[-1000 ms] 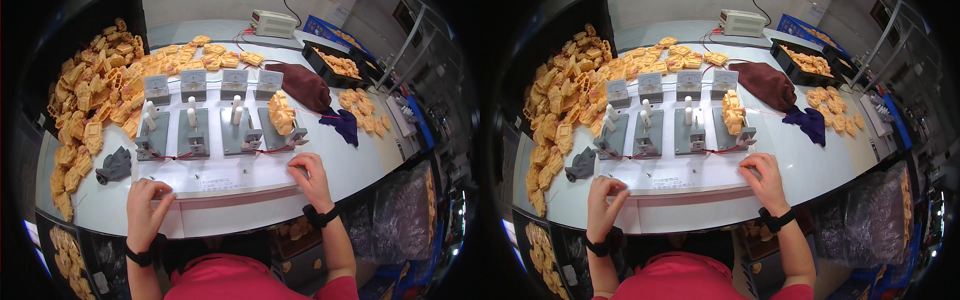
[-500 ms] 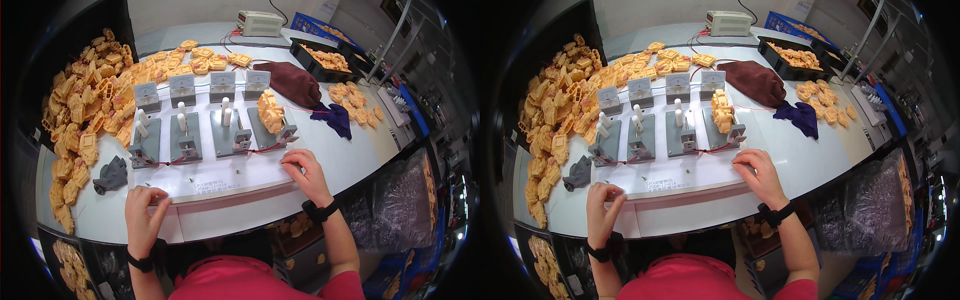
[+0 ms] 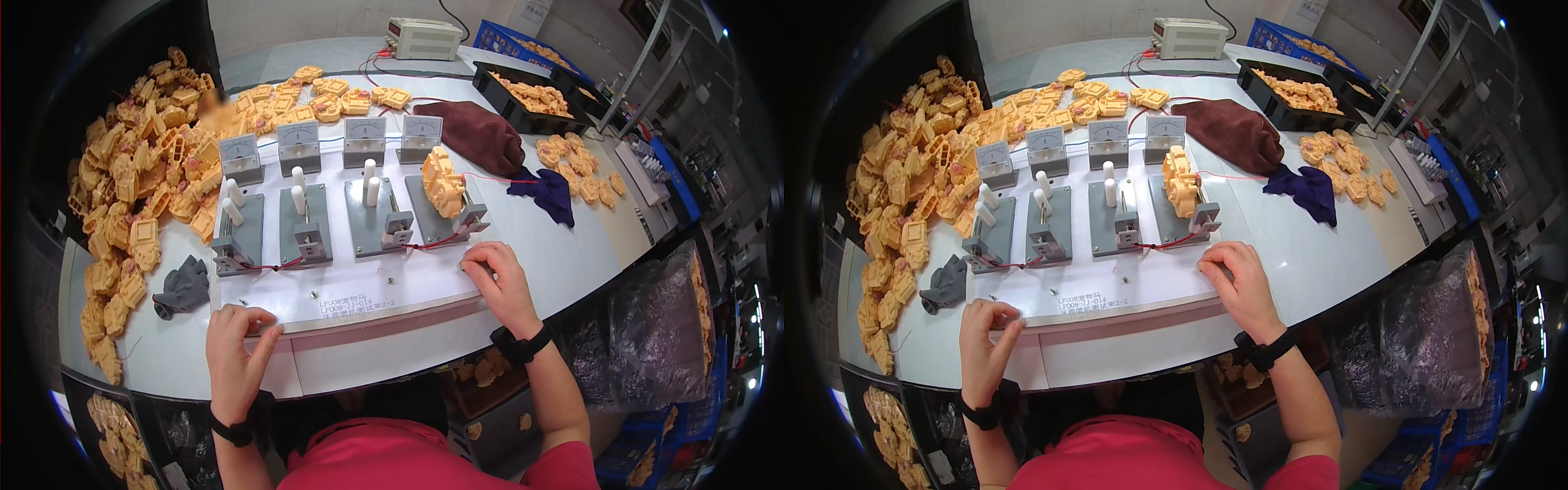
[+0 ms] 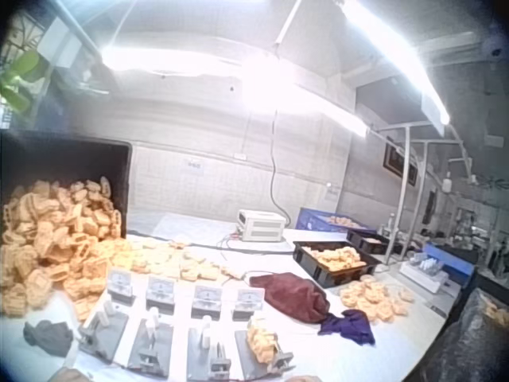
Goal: The recorder is testing and assembling yellow plastic toy components using a specialized fixture at a factory workbench.
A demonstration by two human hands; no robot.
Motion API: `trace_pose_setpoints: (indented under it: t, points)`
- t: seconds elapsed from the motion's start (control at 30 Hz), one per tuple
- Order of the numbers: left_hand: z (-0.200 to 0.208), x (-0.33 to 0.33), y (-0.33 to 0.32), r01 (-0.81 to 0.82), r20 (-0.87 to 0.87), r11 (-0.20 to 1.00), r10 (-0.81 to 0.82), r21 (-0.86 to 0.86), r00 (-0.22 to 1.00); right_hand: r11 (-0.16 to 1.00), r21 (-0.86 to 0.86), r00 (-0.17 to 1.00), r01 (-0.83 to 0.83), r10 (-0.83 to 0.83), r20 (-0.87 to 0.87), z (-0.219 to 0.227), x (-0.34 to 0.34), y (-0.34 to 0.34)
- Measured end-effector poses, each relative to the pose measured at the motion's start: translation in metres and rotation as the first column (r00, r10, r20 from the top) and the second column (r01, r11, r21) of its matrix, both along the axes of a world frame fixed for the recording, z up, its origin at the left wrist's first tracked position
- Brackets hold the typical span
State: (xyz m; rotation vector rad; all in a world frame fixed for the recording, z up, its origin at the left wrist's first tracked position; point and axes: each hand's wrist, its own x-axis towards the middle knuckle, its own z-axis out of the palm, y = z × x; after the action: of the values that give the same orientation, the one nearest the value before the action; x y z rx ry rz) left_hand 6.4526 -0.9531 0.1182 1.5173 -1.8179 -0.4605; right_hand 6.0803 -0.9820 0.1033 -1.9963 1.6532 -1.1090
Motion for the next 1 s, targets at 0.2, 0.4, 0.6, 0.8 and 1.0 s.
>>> trace_pose_setpoints:
  t: [0.2, 0.4, 0.6, 0.8, 1.0]
  points:
    - [0.001, 0.0, -0.001, -0.003, 0.004, 1.0, 0.003, -0.005, 1.0, 1.0, -0.003, 1.0, 0.009, -0.009, 0.007, -0.002, 0.001, 0.0]
    - [0.009, 0.004, 0.002, 0.036, 0.048, 0.999, -0.036, -0.007, 0.998, 1.0, -0.023, 0.999, 0.001, 0.0, 0.035, 0.0, -0.002, 0.001]
    - [0.096, -0.019, -0.005, 0.38, 0.292, 0.923, -0.381, 0.065, 0.877, 0.984, 0.167, 0.887, -0.056, -0.028, 0.46, 0.018, -0.003, -0.002]
    - [0.154, -0.127, -0.115, 0.735, 0.444, 0.676, -0.676, 0.056, 0.588, 0.986, 0.068, 0.646, -0.15, 0.045, 0.762, 0.021, 0.007, -0.009]
    - [0.128, -0.223, -0.178, 0.618, 0.825, 0.737, -0.51, 0.275, 0.241, 0.996, -0.018, 0.549, -0.09, 0.064, 0.833, 0.007, 0.031, -0.021]
